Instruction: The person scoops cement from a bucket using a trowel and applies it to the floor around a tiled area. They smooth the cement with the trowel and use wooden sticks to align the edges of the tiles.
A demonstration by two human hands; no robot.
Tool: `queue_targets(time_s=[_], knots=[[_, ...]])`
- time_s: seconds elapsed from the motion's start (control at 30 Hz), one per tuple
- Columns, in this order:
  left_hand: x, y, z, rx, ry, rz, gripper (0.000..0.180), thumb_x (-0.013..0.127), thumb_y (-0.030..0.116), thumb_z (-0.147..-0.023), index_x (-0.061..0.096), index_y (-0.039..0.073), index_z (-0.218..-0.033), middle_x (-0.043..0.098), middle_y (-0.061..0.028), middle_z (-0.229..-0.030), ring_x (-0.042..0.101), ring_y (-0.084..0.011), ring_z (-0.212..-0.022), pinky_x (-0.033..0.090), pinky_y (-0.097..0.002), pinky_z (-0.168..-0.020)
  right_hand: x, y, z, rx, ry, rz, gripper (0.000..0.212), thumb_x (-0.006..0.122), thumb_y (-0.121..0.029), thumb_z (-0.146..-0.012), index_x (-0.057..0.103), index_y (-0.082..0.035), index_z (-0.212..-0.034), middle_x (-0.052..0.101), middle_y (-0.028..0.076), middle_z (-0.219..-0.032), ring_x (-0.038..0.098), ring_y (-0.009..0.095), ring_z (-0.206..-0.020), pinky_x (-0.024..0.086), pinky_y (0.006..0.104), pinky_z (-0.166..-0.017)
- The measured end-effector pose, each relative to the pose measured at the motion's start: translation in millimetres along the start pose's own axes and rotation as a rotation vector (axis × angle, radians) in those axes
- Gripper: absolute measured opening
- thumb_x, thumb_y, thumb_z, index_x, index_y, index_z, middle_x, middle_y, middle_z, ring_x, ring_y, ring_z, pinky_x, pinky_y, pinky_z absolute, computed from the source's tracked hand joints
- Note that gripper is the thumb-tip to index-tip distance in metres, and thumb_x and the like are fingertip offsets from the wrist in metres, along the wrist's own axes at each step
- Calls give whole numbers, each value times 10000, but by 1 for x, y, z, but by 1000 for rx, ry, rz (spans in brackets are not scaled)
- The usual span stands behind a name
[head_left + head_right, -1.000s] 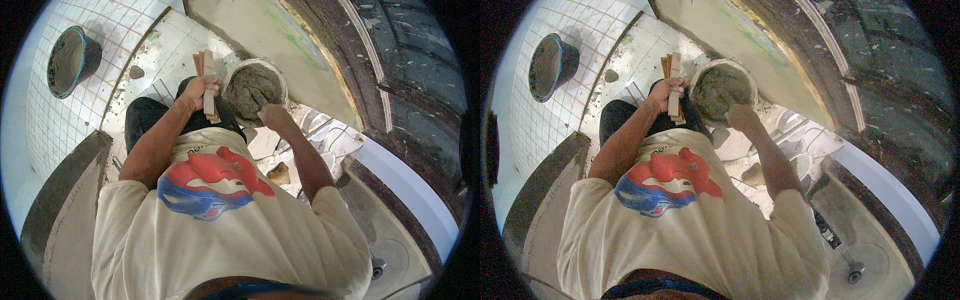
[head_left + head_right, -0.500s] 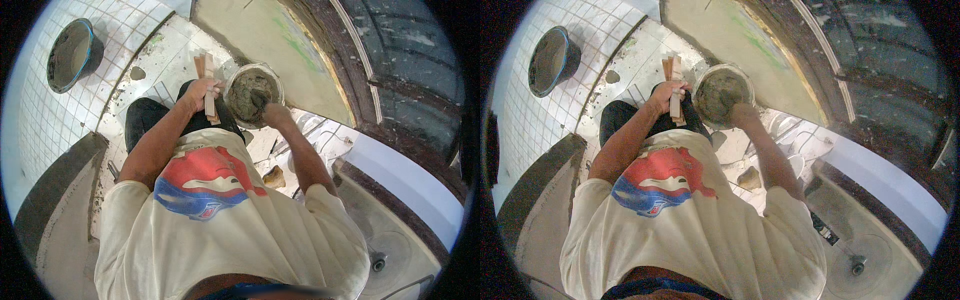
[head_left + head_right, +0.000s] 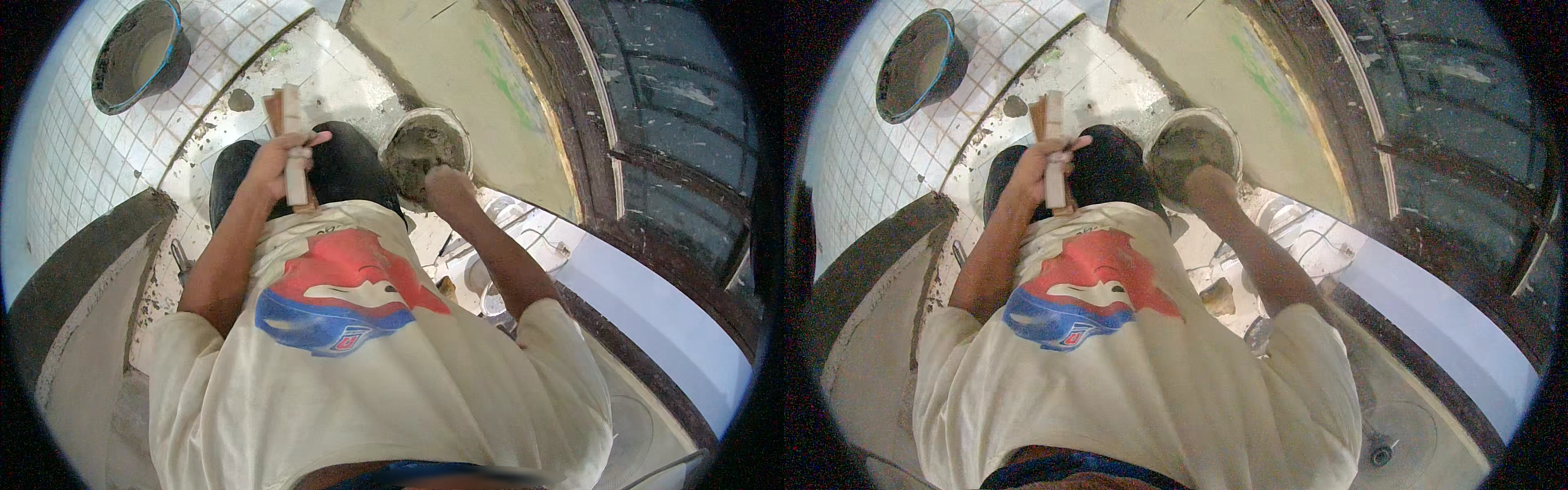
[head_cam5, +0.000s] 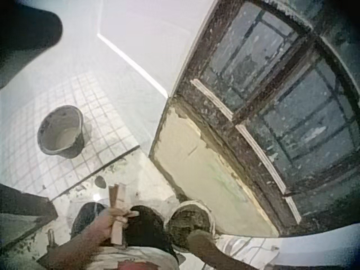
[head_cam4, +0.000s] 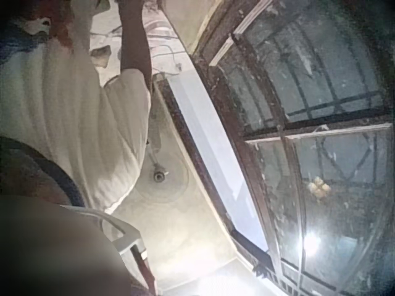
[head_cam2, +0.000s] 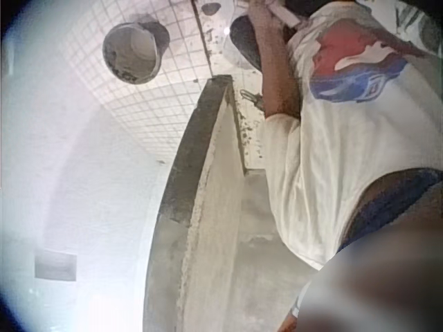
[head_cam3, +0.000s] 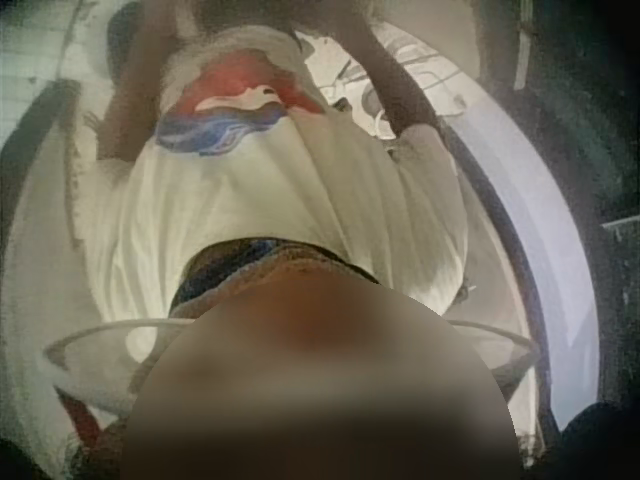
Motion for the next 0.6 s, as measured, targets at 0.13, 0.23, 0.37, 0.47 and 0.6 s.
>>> queue_targets(time_s=[0.13, 0.23, 0.37, 0.47, 0.6], knots=[[-26, 25, 33, 47, 26, 28, 265, 575, 66, -978, 514, -90, -1183, 672, -242, -1201, 548, -76, -645, 495, -190, -505, -37, 30, 69, 125, -25, 89, 203, 569, -96, -872, 722, 3, -960, 721, 200, -963, 713, 362, -930, 586, 482, -763], [-46, 38, 59, 174, 88, -3, 222, 573, 36, -956, 541, -92, -1134, 661, -267, -1219, 549, -103, -653, 508, -207, -534, -70, 25, 91, 164, -24, 49, 257, 557, -99, -889, 704, 13, -1068, 715, 205, -1009, 688, 366, -995, 572, 491, -820], [-50, 40, 75, 184, 69, 88, 204, 578, 25, -942, 562, -80, -1116, 643, -284, -1256, 554, -116, -668, 511, -222, -542, -37, -10, 88, 161, -165, 28, 220, 586, -135, -907, 740, 8, -974, 733, 210, -997, 717, 383, -973, 586, 505, -857], [-53, 34, 73, 157, 18, 144, 199, 585, 29, -934, 581, -72, -1105, 628, -292, -1285, 556, -117, -672, 506, -222, -539, 0, 11, 41, 244, -133, -203, 273, 629, -208, -895, 746, 12, -1005, 734, 230, -999, 712, 428, -965, 573, 522, -885], [-54, 32, 77, 174, -2, 107, 199, 590, 33, -938, 584, -75, -1104, 631, -291, -1276, 565, -119, -680, 511, -222, -546, -10, 43, 43, 299, -149, -160, 361, 709, -323, -854, 739, -25, -1056, 734, 221, -1036, 704, 421, -1006, 569, 510, -890]])
Point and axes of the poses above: each hand's wrist, its own z-axis away from the middle knuckle, its own x-axis out of the palm, y = z × x, the point moved 7 cm from there along -z, towards the middle knuckle
